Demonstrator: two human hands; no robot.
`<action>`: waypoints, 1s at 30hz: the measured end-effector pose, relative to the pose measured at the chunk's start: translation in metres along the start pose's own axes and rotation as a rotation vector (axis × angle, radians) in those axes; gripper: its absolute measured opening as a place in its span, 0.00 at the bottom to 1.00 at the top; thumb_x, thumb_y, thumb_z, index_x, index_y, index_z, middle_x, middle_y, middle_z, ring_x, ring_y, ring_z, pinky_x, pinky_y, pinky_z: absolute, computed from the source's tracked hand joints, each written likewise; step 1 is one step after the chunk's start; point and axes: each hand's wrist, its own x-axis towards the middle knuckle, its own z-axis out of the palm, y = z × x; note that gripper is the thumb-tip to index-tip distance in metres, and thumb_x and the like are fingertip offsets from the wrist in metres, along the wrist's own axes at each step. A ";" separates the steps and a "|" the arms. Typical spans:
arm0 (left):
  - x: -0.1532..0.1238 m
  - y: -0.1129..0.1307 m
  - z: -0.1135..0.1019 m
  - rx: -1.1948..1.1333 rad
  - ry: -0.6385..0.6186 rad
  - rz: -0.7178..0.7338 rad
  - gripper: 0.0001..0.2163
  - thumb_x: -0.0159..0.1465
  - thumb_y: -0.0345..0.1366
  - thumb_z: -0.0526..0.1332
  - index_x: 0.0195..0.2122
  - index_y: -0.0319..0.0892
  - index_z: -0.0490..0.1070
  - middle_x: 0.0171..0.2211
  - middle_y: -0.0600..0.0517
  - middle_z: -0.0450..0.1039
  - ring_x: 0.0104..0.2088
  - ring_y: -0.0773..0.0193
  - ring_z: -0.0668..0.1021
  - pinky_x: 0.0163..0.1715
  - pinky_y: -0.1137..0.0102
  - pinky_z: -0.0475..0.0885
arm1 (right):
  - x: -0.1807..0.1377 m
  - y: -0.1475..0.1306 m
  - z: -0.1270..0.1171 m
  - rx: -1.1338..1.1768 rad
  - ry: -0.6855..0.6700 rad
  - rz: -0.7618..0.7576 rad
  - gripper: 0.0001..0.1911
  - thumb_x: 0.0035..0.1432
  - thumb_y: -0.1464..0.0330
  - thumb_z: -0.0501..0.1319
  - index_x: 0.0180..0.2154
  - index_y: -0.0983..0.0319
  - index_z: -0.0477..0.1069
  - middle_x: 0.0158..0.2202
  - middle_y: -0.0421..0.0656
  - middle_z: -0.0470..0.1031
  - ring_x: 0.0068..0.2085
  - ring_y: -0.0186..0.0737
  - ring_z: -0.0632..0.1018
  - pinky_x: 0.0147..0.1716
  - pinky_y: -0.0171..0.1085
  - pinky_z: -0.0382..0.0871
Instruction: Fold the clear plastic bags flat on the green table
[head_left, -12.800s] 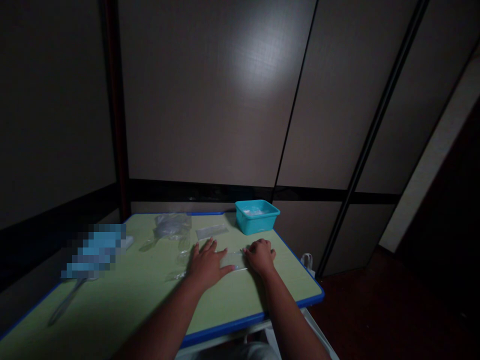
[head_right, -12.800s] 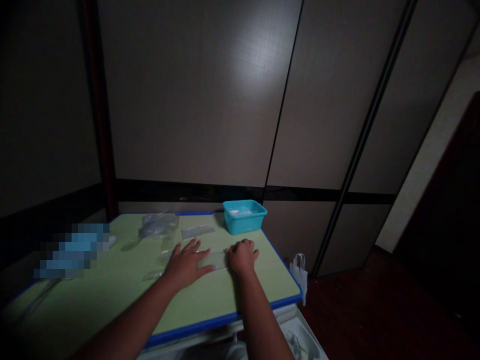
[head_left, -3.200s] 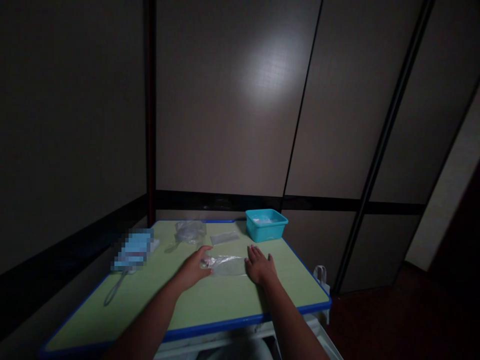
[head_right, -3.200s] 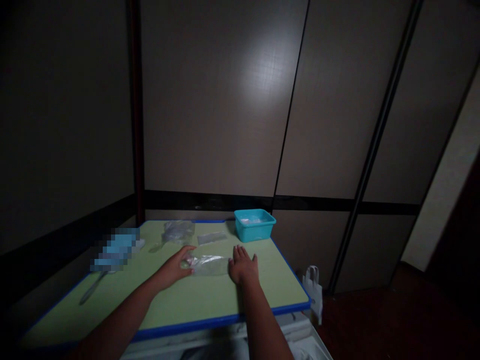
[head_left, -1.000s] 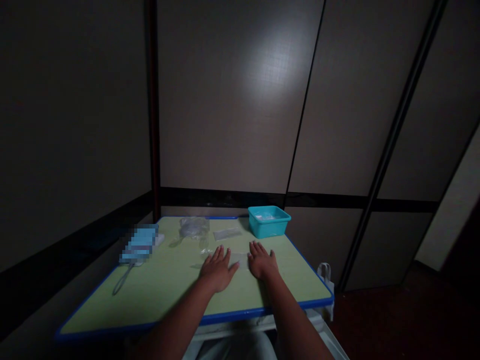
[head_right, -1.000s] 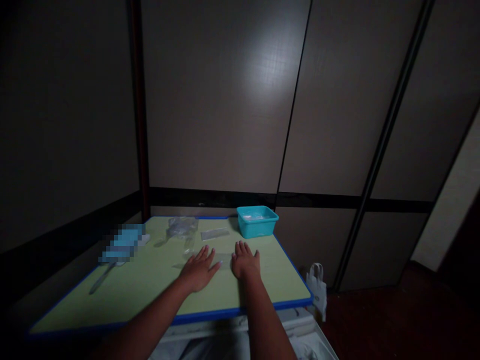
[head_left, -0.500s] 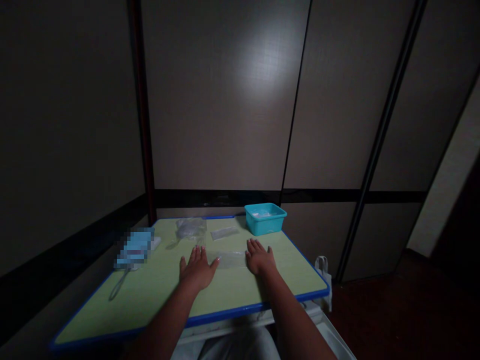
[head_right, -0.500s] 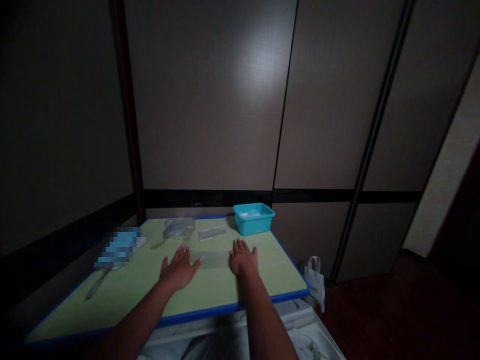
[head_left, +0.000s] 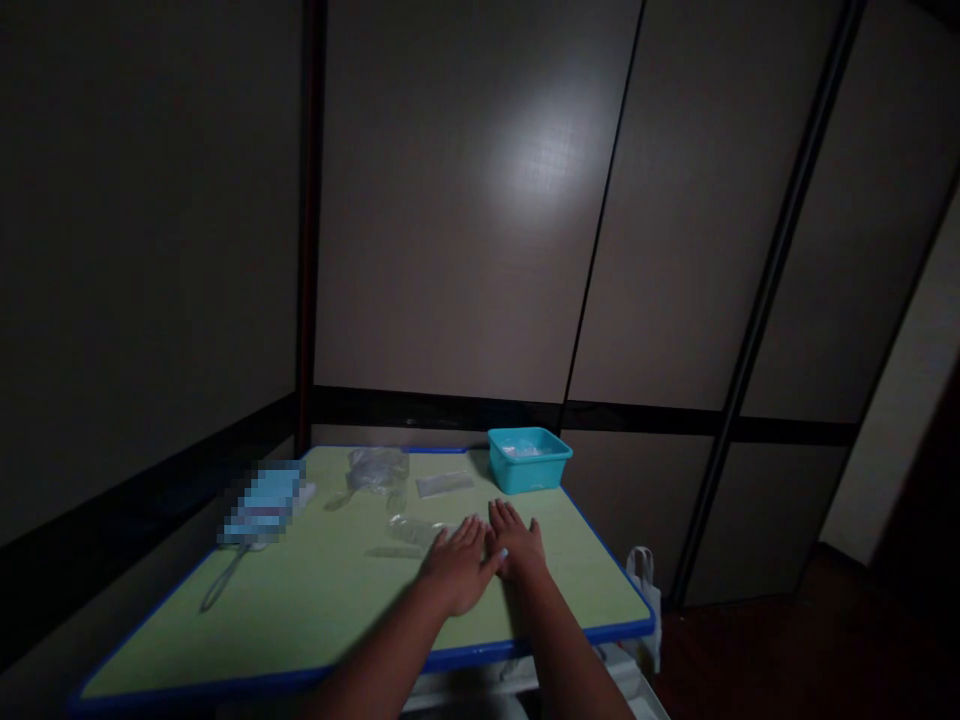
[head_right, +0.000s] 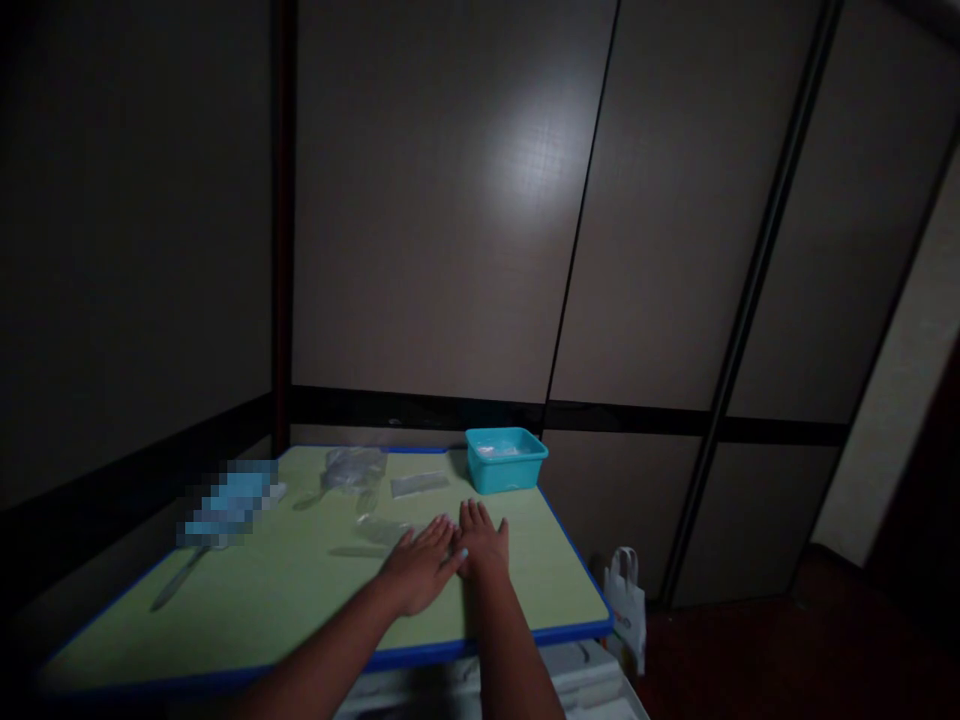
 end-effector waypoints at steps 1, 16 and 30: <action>0.002 -0.004 0.002 0.009 0.012 -0.028 0.32 0.61 0.55 0.33 0.61 0.43 0.48 0.63 0.47 0.42 0.62 0.56 0.46 0.58 0.52 0.43 | 0.000 0.000 0.000 0.004 0.009 -0.005 0.28 0.61 0.61 0.33 0.62 0.58 0.37 0.64 0.41 0.37 0.63 0.39 0.42 0.55 0.56 0.40; -0.020 -0.092 -0.014 0.155 0.110 -0.415 0.40 0.57 0.59 0.38 0.61 0.30 0.47 0.62 0.35 0.42 0.62 0.51 0.45 0.56 0.56 0.47 | 0.000 -0.005 -0.004 0.028 -0.037 0.049 0.28 0.61 0.60 0.32 0.62 0.57 0.35 0.64 0.38 0.35 0.63 0.37 0.41 0.56 0.55 0.38; -0.022 -0.029 -0.018 0.059 0.075 0.119 0.30 0.61 0.55 0.37 0.61 0.47 0.47 0.64 0.51 0.39 0.63 0.59 0.45 0.59 0.57 0.43 | 0.001 -0.003 -0.002 0.025 -0.004 0.031 0.28 0.61 0.60 0.32 0.62 0.57 0.36 0.64 0.39 0.37 0.63 0.38 0.42 0.55 0.57 0.39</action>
